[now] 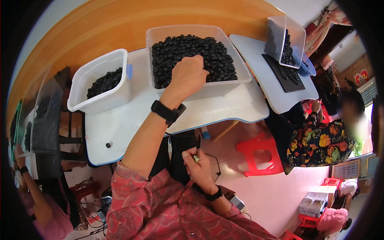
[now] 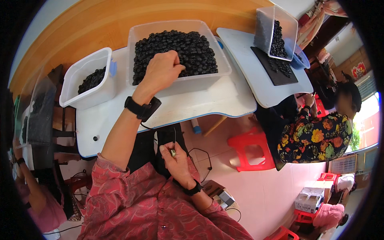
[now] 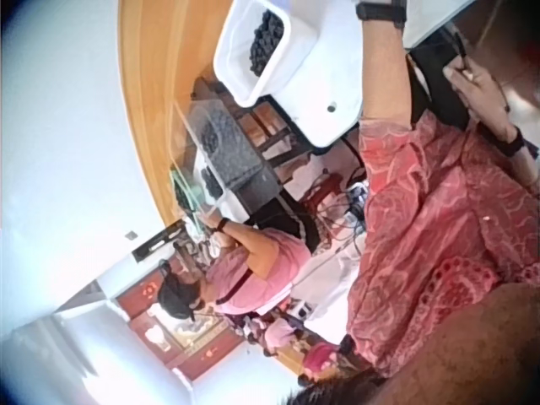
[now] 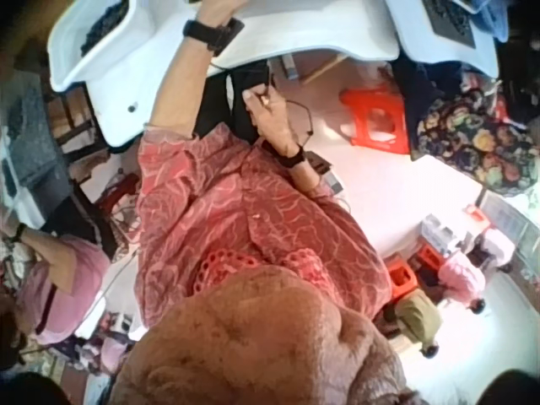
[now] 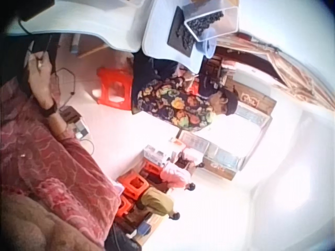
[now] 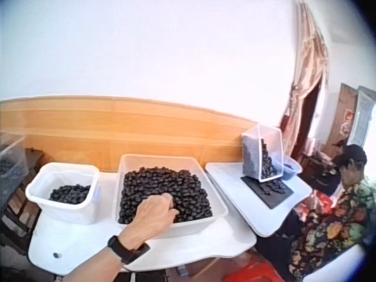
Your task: Manually sorting or inspecting small black components, possibly O-rings or plastic grommets.
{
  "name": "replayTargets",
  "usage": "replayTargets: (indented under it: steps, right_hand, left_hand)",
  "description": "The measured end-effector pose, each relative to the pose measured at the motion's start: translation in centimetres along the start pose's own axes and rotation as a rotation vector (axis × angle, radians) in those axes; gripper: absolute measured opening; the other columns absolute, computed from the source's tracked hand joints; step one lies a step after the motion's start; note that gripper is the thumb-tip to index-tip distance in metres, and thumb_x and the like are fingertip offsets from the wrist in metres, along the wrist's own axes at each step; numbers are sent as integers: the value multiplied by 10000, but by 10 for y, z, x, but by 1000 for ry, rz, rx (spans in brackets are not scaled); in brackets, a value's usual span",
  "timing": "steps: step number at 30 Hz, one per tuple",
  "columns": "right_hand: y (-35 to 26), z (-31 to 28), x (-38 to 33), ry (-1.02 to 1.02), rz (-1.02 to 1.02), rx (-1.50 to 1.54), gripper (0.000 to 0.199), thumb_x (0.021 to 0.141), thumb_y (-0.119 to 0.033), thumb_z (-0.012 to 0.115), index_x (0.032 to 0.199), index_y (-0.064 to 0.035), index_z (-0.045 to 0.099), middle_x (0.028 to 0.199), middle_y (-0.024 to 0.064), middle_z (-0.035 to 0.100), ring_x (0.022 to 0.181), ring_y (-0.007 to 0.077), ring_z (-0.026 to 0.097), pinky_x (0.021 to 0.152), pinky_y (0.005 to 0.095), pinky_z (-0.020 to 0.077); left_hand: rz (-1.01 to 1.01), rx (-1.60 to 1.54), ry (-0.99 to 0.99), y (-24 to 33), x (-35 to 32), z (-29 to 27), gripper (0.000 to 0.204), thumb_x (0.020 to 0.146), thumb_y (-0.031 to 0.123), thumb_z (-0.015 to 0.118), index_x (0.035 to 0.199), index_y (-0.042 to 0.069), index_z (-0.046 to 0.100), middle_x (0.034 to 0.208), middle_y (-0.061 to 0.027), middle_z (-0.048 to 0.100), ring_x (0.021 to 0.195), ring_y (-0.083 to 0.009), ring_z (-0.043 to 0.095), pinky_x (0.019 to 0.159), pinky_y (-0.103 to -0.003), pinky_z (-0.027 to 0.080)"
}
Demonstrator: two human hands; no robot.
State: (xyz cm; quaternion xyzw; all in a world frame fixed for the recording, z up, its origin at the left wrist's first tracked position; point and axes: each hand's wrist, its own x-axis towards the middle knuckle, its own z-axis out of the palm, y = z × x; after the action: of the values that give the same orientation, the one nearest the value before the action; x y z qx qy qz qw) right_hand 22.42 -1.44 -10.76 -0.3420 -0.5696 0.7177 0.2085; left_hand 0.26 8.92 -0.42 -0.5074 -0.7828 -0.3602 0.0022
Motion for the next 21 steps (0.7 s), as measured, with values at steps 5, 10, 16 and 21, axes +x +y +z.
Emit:
replayTargets:
  steps: [5,10,16,21]
  right_hand:
    - [3,-3,1,-5,-9,16,167,943,-197,613,900,-54,539,644,-37,502,482,26,427,426,199,339]
    - [2,-8,5,41,31,23,167,940,-203,617,907,-54,549,653,-28,519,485,35,448,428,201,357]
    - [-13,-7,8,46,-13,91,147,958,-189,594,943,-50,551,669,-14,521,465,35,428,415,194,333]
    - [-32,-2,13,88,-102,213,109,981,-132,532,952,-29,556,618,-18,455,434,36,341,395,198,257]
  left_hand:
    - [10,-347,288,11,-17,-10,183,829,131,695,865,-17,593,708,-135,641,652,-216,637,605,-330,497]
    - [-194,-1290,179,21,-79,-31,125,907,112,646,947,-3,614,822,-40,633,661,-84,561,600,-242,474]
    - [-438,-1724,-23,-8,-157,-16,223,963,171,581,1090,-5,633,864,-62,643,661,-84,560,612,-225,481]
    - [-588,-1551,-28,-18,-199,5,208,956,152,592,1094,1,629,869,-51,657,664,-78,583,597,-204,487]
